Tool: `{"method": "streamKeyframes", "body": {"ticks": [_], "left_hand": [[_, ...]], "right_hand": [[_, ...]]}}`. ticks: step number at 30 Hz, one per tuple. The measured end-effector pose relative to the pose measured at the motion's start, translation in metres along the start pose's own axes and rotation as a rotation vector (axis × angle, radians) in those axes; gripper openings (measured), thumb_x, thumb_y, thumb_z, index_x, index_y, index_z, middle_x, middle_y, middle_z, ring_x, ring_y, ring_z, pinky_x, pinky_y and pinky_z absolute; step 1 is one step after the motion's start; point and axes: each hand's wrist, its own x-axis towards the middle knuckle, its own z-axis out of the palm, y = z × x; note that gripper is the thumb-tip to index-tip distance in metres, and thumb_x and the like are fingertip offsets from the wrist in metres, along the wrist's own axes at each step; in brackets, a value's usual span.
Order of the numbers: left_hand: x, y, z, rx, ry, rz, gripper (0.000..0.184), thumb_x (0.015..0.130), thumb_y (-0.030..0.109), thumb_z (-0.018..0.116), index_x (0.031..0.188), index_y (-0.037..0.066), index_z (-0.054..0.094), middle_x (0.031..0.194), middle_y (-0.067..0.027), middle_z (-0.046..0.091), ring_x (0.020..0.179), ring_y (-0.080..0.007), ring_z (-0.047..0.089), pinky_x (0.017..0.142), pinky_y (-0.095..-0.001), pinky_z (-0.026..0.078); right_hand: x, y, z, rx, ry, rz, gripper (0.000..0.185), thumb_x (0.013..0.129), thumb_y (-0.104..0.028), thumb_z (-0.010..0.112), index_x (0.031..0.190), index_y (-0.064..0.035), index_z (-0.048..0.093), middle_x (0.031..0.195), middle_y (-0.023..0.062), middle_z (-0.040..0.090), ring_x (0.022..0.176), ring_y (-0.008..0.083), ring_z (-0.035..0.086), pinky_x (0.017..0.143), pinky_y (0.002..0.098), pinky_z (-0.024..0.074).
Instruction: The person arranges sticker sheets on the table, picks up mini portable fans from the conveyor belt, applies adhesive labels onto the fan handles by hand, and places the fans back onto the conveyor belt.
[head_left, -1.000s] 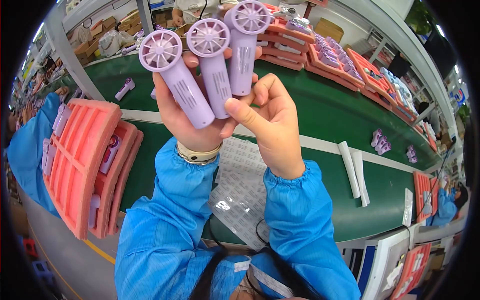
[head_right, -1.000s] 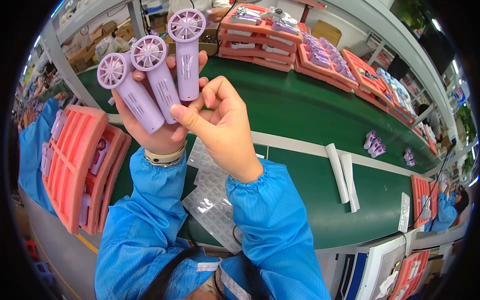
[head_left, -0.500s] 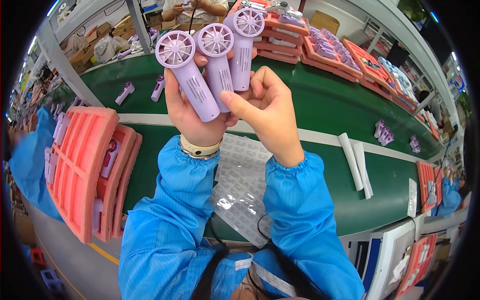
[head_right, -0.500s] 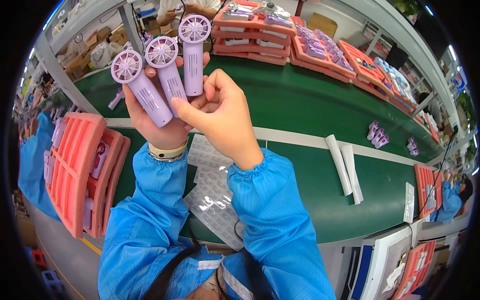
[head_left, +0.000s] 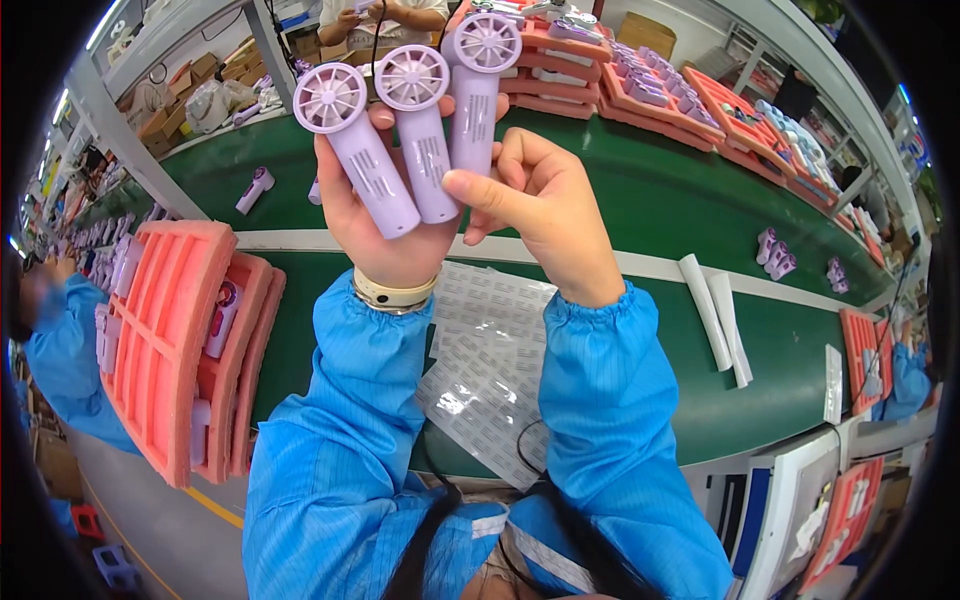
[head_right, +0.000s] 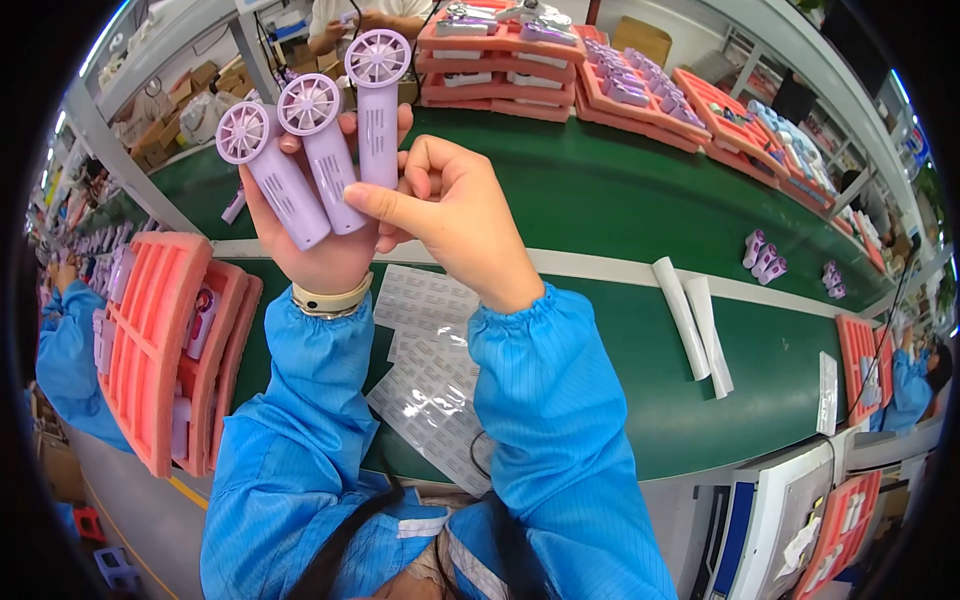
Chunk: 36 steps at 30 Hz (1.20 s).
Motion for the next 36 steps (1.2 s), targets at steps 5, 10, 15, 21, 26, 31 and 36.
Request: {"method": "streamKeyframes", "body": {"ticks": [5,10,15,21,26,31,36], "left_hand": [[0.003,-0.004,-0.007,-0.267,-0.011,-0.165,0.05,0.096,0.058,0.032,0.111,0.018,0.058,0.12,-0.0152,0.059,0.121,-0.0529,0.045,0.097,-0.0608,0.043],[0.0,-0.022,-0.046,-0.327,0.135,-0.357,0.05,0.096,0.055,0.037,0.113,0.014,0.059,0.121,-0.0158,0.06,0.116,-0.0446,0.052,0.095,-0.0593,0.041],[0.007,-0.076,-0.1,0.202,0.093,-0.682,0.045,0.096,0.033,0.048,0.128,0.001,0.049,0.121,-0.0114,0.059,0.111,-0.0245,0.058,0.096,-0.0363,0.045],[0.01,-0.132,-0.146,1.716,-0.775,-0.445,0.045,0.078,0.048,0.068,0.107,0.013,0.067,0.114,-0.0165,0.055,0.109,-0.0337,0.051,0.093,-0.039,0.041],[-0.006,-0.144,-0.149,1.848,-0.95,-0.385,0.044,0.08,0.043,0.069,0.114,0.016,0.063,0.124,-0.0107,0.052,0.121,-0.0323,0.044,0.098,-0.0447,0.036],[-0.007,-0.103,-0.129,1.798,-0.957,-0.359,0.038,0.081,0.037,0.069,0.113,0.017,0.063,0.126,-0.0084,0.051,0.121,-0.0304,0.045,0.099,-0.0432,0.034],[-0.032,-0.046,-0.114,1.753,-0.8,-0.33,0.033,0.082,0.028,0.07,0.111,0.014,0.063,0.123,-0.0091,0.051,0.116,-0.0302,0.049,0.098,-0.0412,0.036]], "right_hand": [[-0.002,-0.003,-0.008,-0.007,-0.048,0.015,0.037,0.08,-0.011,0.078,0.069,-0.008,0.042,0.068,0.0042,0.06,0.059,0.0097,0.06,0.053,0.023,0.0513],[-0.009,-0.022,-0.026,-0.038,0.064,-0.077,0.025,0.084,-0.015,0.074,0.076,-0.0058,0.052,0.071,0.0018,0.061,0.06,0.0069,0.058,0.054,0.0191,0.0466],[-0.037,-0.055,-0.049,-0.003,0.068,-0.628,0.016,0.091,-0.015,0.064,0.089,-0.0035,0.053,0.071,0.0039,0.059,0.058,0.0108,0.056,0.054,0.0232,0.0463],[-0.117,-0.107,-0.023,0.429,0.115,-1.503,0.029,0.075,-0.031,0.072,0.086,-0.0086,0.057,0.064,-0.0014,0.057,0.063,0.0113,0.05,0.067,0.0274,0.0398],[-0.09,-0.118,-0.001,0.39,0.199,-1.97,0.029,0.086,-0.025,0.061,0.112,-0.0131,0.061,0.089,-0.0081,0.066,0.085,0.006,0.057,0.084,0.0253,0.0404],[-0.138,-0.114,-0.024,0.259,0.157,-1.52,0.034,0.084,-0.031,0.063,0.112,-0.0121,0.062,0.104,-0.0058,0.066,0.102,0.0098,0.056,0.097,0.0293,0.0374],[-0.15,-0.114,-0.023,0.165,0.275,-1.384,0.036,0.083,-0.033,0.064,0.113,-0.0123,0.062,0.11,-0.0043,0.064,0.106,0.0113,0.055,0.098,0.03,0.0362]]}}
